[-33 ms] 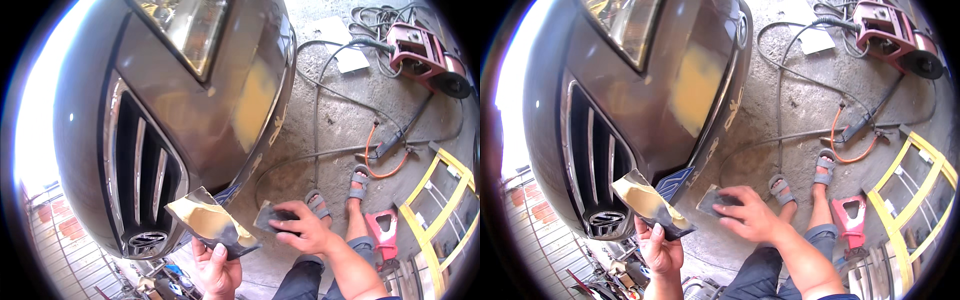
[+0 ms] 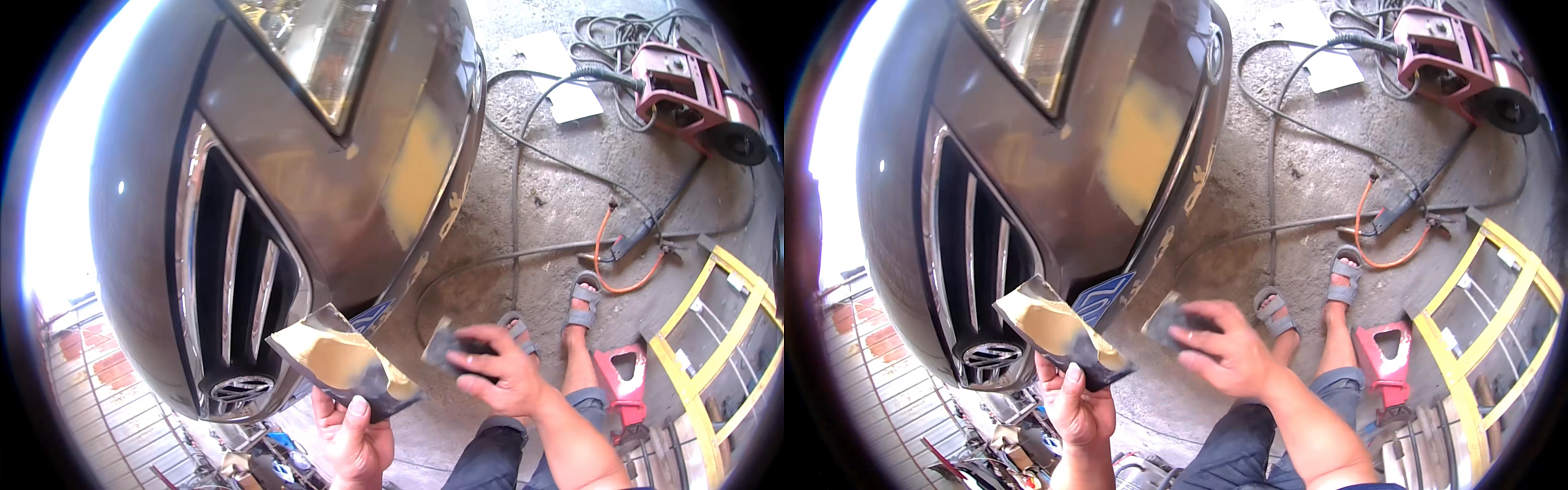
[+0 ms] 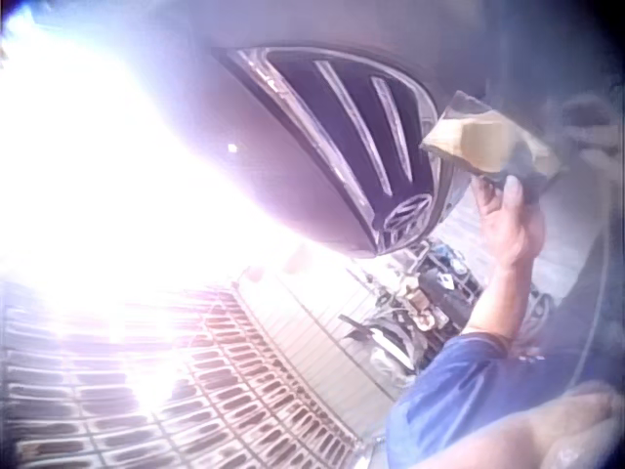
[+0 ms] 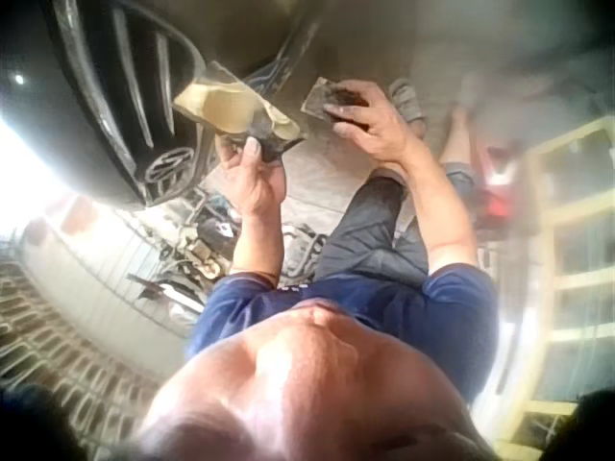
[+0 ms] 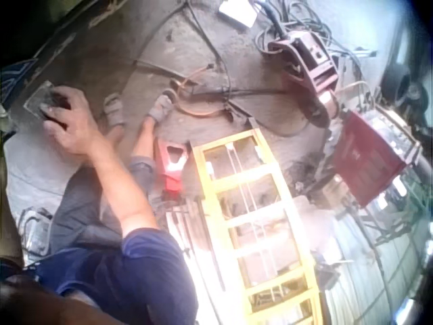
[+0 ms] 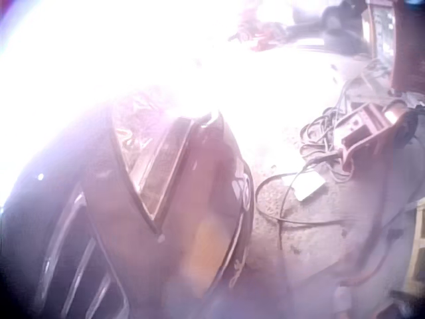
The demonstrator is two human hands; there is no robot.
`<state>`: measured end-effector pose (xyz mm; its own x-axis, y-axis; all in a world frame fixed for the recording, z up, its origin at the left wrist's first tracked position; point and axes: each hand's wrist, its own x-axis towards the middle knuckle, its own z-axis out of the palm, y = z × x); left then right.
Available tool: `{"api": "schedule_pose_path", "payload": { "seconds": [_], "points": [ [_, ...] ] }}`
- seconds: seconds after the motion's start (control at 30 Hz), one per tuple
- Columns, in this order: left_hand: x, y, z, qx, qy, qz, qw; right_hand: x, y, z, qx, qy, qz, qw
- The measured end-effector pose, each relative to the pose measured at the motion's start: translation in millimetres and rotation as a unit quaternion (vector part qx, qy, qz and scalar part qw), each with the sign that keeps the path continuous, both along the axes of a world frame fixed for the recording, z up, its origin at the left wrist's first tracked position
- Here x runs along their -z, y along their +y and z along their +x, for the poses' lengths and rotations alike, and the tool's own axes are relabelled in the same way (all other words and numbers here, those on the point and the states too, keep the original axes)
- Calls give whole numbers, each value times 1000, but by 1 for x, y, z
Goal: The person applies a beige body filler to the side door and front bumper of a gray car using a metal spreader. They smooth the filler over the surface, working around the door handle and near the headlight and grille.
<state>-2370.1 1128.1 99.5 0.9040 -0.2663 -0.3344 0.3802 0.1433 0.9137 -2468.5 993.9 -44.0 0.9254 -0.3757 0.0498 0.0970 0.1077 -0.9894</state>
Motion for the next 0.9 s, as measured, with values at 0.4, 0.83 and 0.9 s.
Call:
{"api": "schedule_pose_path", "payload": {
  "seconds": [0.4, 0.83, 0.9],
  "points": [
    [-11, 7, -15, 11, -140, 76, 987, -110, -13, 18, 35, 31, -282, 958],
    [-37, 66, -36, -77, -137, 99, 983, -92, -23, 73, -48, 197, 404, 892],
    [-44, 72, -40, -96, -119, 93, 984, -101, -21, 92, -57, 215, 423, 879]
  ]
}}
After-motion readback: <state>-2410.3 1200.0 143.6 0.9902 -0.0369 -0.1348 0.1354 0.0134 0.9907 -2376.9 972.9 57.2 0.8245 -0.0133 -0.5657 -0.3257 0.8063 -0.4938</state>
